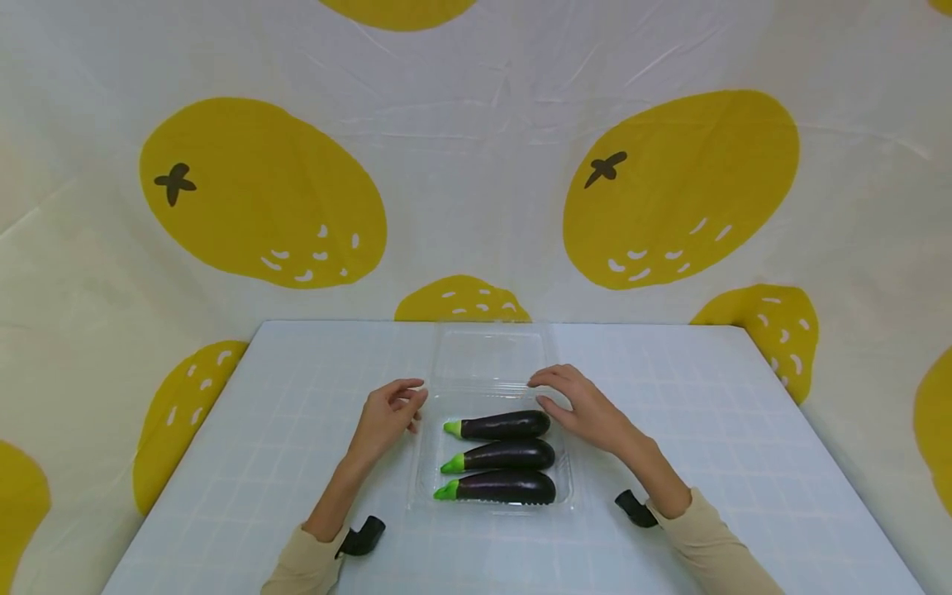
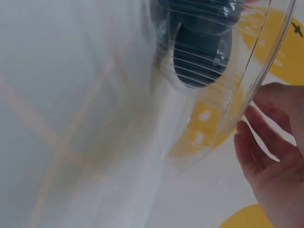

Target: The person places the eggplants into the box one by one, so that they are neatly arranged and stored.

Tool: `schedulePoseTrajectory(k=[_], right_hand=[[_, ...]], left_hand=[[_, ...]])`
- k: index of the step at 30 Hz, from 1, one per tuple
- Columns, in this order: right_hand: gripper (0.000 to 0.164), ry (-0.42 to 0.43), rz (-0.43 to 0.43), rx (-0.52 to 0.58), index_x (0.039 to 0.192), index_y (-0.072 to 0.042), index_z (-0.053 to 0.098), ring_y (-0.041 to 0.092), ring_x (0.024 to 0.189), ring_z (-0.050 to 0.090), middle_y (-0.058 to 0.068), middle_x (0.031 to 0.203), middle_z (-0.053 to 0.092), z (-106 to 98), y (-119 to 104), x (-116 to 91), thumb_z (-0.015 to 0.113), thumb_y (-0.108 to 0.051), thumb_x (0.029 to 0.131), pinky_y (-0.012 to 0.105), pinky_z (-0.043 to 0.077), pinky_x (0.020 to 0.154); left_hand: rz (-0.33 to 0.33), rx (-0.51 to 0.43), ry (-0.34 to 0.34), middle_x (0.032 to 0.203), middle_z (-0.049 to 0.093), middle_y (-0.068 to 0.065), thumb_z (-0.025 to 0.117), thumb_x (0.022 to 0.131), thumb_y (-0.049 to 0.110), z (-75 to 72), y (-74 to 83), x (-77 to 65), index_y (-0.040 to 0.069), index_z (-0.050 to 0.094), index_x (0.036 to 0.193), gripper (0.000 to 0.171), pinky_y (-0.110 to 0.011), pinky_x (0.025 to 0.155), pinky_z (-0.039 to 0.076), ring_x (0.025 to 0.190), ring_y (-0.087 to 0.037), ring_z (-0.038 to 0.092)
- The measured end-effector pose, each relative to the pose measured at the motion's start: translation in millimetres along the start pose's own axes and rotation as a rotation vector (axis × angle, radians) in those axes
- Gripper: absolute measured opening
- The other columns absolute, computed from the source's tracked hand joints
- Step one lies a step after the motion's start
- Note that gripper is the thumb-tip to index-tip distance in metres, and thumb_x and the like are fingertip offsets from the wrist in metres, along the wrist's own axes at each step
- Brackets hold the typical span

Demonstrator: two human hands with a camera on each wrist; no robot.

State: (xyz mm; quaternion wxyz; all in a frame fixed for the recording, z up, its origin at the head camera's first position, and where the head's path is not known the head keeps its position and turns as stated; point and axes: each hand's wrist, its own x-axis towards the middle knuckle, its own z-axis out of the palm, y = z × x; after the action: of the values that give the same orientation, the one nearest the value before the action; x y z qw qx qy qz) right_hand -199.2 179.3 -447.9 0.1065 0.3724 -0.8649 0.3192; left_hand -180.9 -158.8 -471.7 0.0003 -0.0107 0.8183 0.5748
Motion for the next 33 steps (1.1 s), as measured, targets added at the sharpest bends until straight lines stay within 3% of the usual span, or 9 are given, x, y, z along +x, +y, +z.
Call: schedulePoseTrajectory(k=[6, 14, 21, 28, 33], right_hand=[[0.032, 0.123, 0.079, 0.026, 0.124, -0.001, 0.067, 0.031, 0.12, 0.059, 0.012, 0.126, 0.066, 3.6, 15.2, -0.9, 0.074, -0.002, 0.093, 0.052, 0.05, 0.1], [0.037, 0.208, 0.18, 0.072, 0.127, 0.004, 0.065, 0.036, 0.115, 0.061, 0.019, 0.124, 0.064, 8.1, 33.3, 2.0, 0.076, -0.002, 0.092, 0.055, 0.055, 0.092], [0.045, 0.179, 0.307, 0.145, 0.136, 0.002, 0.058, 0.041, 0.118, 0.059, 0.023, 0.135, 0.058, 11.4, 40.6, 4.4, 0.074, -0.01, 0.096, 0.057, 0.053, 0.097], [0.05, 0.165, 0.37, 0.19, 0.141, 0.003, 0.054, 0.043, 0.121, 0.058, 0.025, 0.139, 0.054, 14.6, 46.3, 5.7, 0.073, -0.012, 0.097, 0.057, 0.051, 0.1], [0.052, 0.148, 0.407, 0.202, 0.143, 0.005, 0.05, 0.044, 0.122, 0.059, 0.028, 0.142, 0.054, 14.4, 48.2, 6.2, 0.07, -0.014, 0.099, 0.057, 0.05, 0.101]], left_hand=[[0.003, 0.01, 0.021, 0.104, 0.071, -0.02, 0.07, 0.1, 0.021, -0.4, 1.9, 10.9, -0.004, 0.064, 0.131, 0.04, -0.031, 0.071, 0.061, 0.076, -0.022, 0.07], [0.008, 0.05, 0.032, 0.112, 0.069, -0.019, 0.07, 0.1, 0.021, 2.2, 2.8, 23.2, -0.004, 0.06, 0.136, 0.045, -0.032, 0.081, 0.06, 0.096, -0.03, 0.07], [-0.007, 0.105, 0.008, 0.12, 0.067, -0.02, 0.068, 0.101, 0.028, 3.3, 2.1, 34.2, -0.002, 0.057, 0.14, 0.051, -0.042, 0.09, 0.058, 0.104, -0.031, 0.069], [-0.042, 0.119, -0.027, 0.125, 0.065, -0.021, 0.066, 0.102, 0.031, 3.2, 1.8, 42.7, -0.001, 0.053, 0.145, 0.055, -0.045, 0.095, 0.056, 0.102, -0.03, 0.07], [-0.001, 0.076, -0.064, 0.126, 0.065, -0.024, 0.065, 0.104, 0.023, 4.0, 2.2, 47.8, -0.005, 0.05, 0.147, 0.053, -0.041, 0.092, 0.058, 0.105, -0.034, 0.07]])
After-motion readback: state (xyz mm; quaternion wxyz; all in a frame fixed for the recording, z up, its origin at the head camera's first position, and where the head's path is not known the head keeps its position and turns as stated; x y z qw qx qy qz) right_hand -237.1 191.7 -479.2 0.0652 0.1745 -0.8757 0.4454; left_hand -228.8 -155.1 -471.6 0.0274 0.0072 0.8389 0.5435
